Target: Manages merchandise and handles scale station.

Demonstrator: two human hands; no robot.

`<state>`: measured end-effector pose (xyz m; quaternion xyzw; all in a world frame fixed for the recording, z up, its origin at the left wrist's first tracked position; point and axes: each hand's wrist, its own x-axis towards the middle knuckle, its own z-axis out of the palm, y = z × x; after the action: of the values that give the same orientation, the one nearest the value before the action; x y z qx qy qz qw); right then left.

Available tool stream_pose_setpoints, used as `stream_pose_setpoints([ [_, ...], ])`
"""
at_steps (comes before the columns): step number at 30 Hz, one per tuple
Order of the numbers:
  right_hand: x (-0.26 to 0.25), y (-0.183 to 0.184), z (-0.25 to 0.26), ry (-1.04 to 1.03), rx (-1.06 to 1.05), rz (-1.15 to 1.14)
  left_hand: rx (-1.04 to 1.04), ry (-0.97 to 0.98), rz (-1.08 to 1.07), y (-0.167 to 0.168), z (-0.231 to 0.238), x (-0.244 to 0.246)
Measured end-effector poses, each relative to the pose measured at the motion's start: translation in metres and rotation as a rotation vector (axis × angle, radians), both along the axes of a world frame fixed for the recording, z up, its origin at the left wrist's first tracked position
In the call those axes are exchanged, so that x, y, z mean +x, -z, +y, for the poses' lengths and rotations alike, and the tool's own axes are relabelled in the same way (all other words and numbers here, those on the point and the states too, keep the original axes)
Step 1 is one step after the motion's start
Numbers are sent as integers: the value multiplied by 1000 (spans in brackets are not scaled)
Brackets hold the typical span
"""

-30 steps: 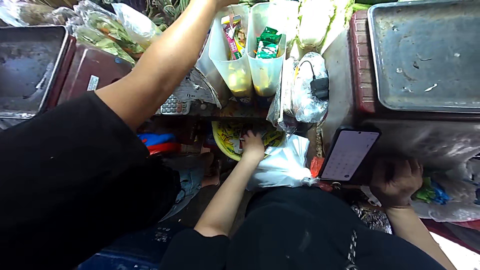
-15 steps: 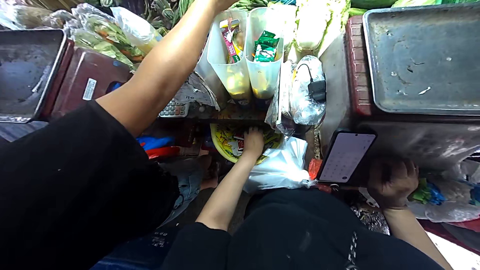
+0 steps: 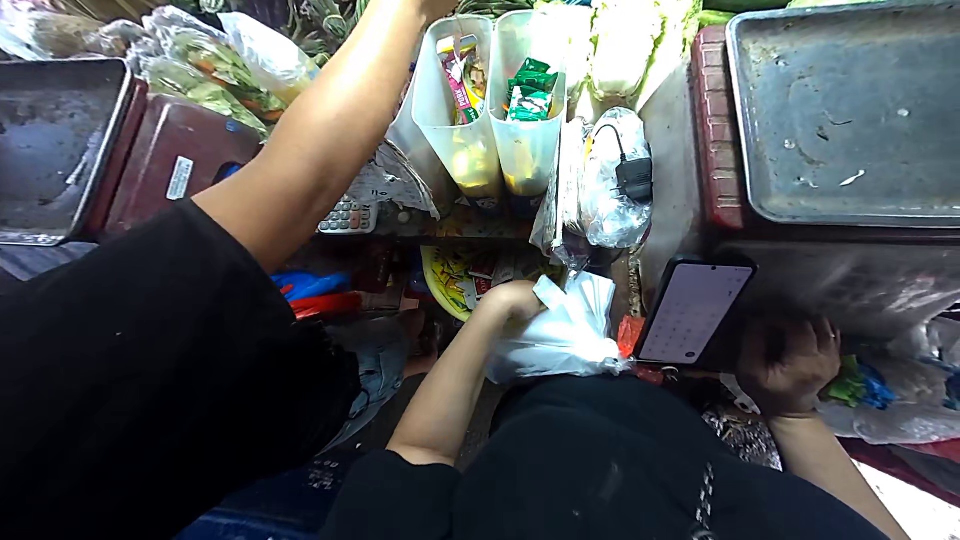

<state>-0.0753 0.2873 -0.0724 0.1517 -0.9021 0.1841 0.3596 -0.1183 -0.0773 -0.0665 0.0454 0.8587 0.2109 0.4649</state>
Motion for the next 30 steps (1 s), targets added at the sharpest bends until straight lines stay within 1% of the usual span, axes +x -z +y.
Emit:
stream_pose_setpoints([
  [1,0,0,0,0,1,1,0,-43,19,-2,-3,0],
  [2,0,0,0,-2,0,-3,-11,-126,74,0,-6,0],
  [4,0,1,1,-3,-2,-6,-20,-329,250,12,-4,2],
  [5,0,2,2,-2,-2,-9,-4,-389,344,24,0,3],
  [7,1,2,2,0,1,-16,22,-369,458,53,8,7],
  [8,1,2,2,-2,1,-18,14,-342,455,67,11,9],
  [9,1,2,2,-1,3,-17,-28,-341,393,75,17,8],
  [11,0,1,2,0,7,-12,-135,-321,272,81,26,-2],
  [14,0,1,1,-2,12,-6,-133,-302,251,80,26,-13],
  [16,-1,0,1,-2,13,-5,-132,-325,216,74,25,-22],
  [19,-1,-1,0,-3,10,-8,-107,-391,230,73,18,-32],
  [20,-1,-1,0,-5,7,-9,-97,-375,200,74,13,-37],
  [22,-1,-1,2,-11,6,-7,-75,-256,92,74,3,-48],
  [24,-2,0,2,-16,6,-2,-80,-146,38,78,-8,-57],
  [26,-2,0,2,-16,6,0,-113,-80,39,85,-17,-63],
  [27,-2,0,3,-17,5,0,-123,-71,39,83,-19,-62],
  [30,-1,2,5,-14,5,-5,-104,-130,113,80,-23,-50],
])
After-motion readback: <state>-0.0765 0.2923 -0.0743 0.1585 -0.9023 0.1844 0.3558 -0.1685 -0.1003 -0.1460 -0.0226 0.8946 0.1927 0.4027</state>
